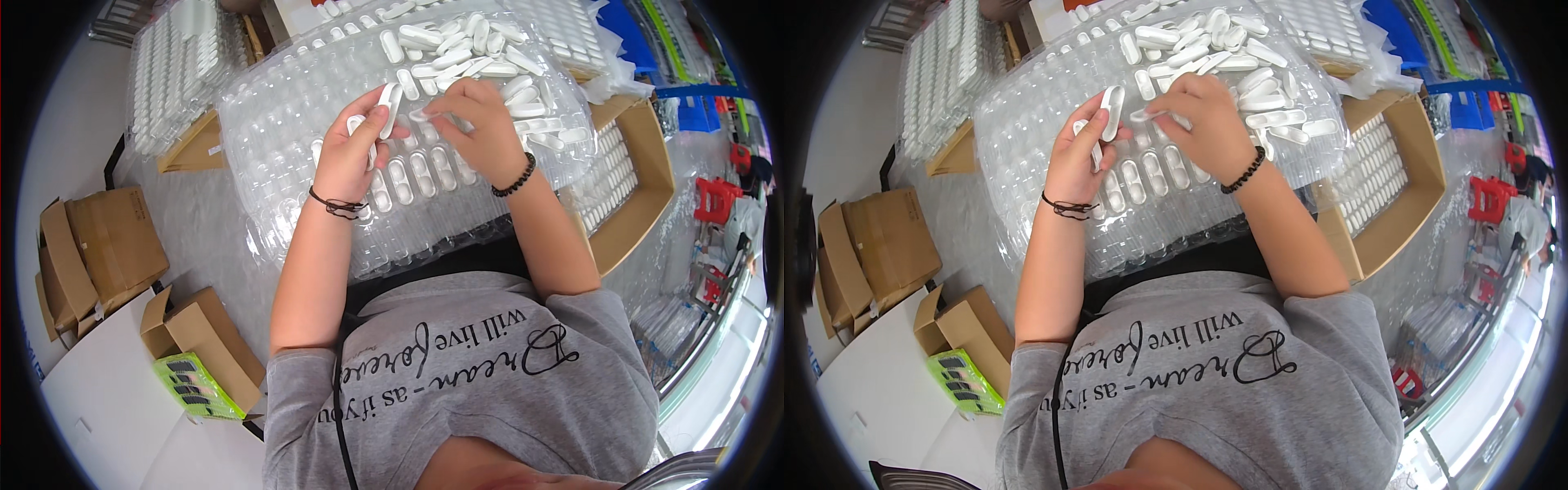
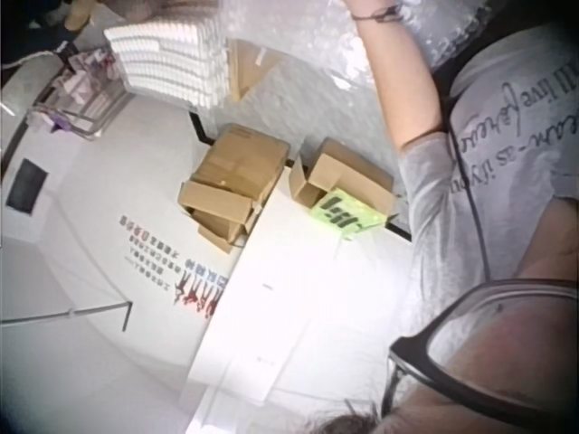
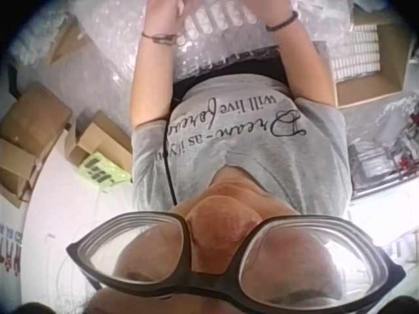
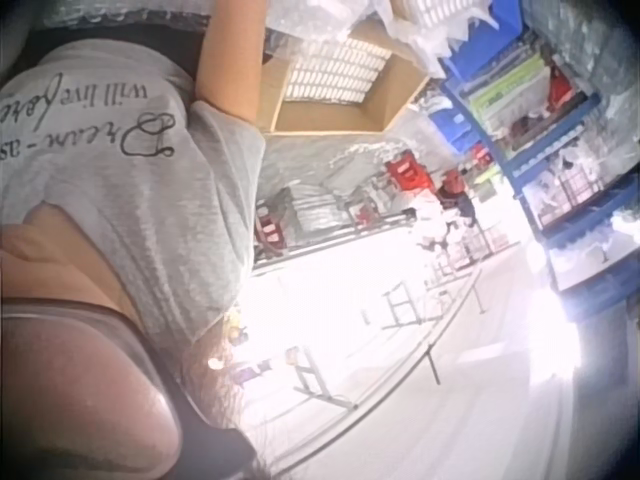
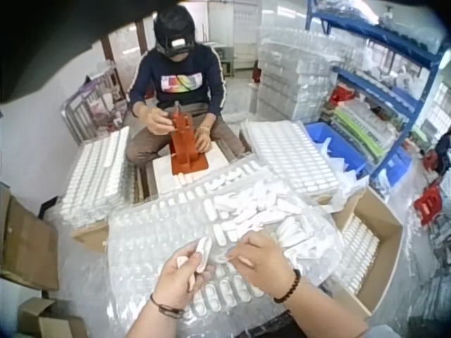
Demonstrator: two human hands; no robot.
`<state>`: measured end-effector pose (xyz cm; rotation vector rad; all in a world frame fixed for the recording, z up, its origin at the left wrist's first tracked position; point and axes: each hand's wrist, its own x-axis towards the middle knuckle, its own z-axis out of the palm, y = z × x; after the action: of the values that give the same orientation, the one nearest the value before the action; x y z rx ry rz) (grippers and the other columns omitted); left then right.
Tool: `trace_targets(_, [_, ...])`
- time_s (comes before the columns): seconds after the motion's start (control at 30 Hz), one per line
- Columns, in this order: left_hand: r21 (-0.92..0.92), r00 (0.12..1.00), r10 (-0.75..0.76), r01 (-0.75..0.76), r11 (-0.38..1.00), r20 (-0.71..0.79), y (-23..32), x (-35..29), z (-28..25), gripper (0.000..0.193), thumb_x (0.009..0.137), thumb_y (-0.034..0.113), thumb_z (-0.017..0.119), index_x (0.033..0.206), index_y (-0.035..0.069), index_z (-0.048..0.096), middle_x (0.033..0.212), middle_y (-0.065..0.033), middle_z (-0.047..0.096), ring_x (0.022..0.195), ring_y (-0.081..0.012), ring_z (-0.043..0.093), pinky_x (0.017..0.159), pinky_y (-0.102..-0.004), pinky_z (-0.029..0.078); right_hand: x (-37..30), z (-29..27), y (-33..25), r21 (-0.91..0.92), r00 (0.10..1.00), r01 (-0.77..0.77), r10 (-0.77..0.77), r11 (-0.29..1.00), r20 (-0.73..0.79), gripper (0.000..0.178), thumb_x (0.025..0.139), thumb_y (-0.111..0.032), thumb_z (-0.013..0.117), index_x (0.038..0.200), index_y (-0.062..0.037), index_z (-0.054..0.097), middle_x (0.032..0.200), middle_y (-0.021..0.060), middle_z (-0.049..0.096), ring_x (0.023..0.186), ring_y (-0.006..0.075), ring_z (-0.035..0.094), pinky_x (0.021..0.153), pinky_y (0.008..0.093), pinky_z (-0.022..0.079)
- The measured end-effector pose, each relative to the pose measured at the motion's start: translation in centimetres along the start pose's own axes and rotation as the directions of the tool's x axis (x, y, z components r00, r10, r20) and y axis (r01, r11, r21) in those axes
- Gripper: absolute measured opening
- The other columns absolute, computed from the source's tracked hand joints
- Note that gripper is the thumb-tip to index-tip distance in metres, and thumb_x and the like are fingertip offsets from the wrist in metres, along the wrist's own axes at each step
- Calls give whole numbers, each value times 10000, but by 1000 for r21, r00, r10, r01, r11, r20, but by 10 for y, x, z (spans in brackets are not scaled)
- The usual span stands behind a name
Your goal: The recorder is assembling small white plastic components by snapping them together and placing them onto a tray.
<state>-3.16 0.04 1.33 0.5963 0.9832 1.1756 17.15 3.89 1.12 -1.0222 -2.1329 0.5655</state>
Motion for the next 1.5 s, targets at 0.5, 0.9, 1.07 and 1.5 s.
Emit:
trace_targets(0.5, [-48, 977, -91, 102, 994, 194, -4, 1, -13, 353, 889, 115, 674, 1202, -21, 584, 943, -17, 622, 627, -49, 466, 540, -197, 390, -2, 20, -27, 672, 983, -87, 174, 735, -62, 162, 840, 29, 652, 992, -2, 606, 1007, 81, 614, 889, 145, 628, 816, 269, 545])
trace_targets(0.9, [382, 965, 220, -258, 887, 141, -12, -3, 6, 404, 816, 55, 733, 1199, 68, 607, 894, 12, 605, 716, -45, 538, 564, -171, 402, -4, 21, -32, 866, 782, -424, 590, 265, 202, 85, 877, -60, 671, 873, -24, 595, 791, 37, 654, 667, 66, 576, 598, 202, 463])
trace_targets(1.07, [344, 992, 83, -111, 932, 96, -7, -5, 5, 368, 840, 61, 710, 1191, 34, 600, 917, -10, 624, 662, -48, 521, 560, -182, 420, -7, 29, -36, 761, 801, -451, 588, 466, 115, 82, 881, -61, 668, 943, -29, 625, 758, 11, 628, 611, 57, 527, 574, 195, 424])
trace_targets(1.5, [-90, 982, -103, 119, 989, 158, 5, -2, -2, 319, 900, 115, 653, 1181, -23, 587, 920, -49, 642, 561, -45, 450, 495, -187, 361, -11, 20, -23, 634, 984, -175, 161, 753, 80, 170, 762, -62, 744, 921, -109, 704, 1041, 5, 569, 868, 69, 516, 665, 204, 404])
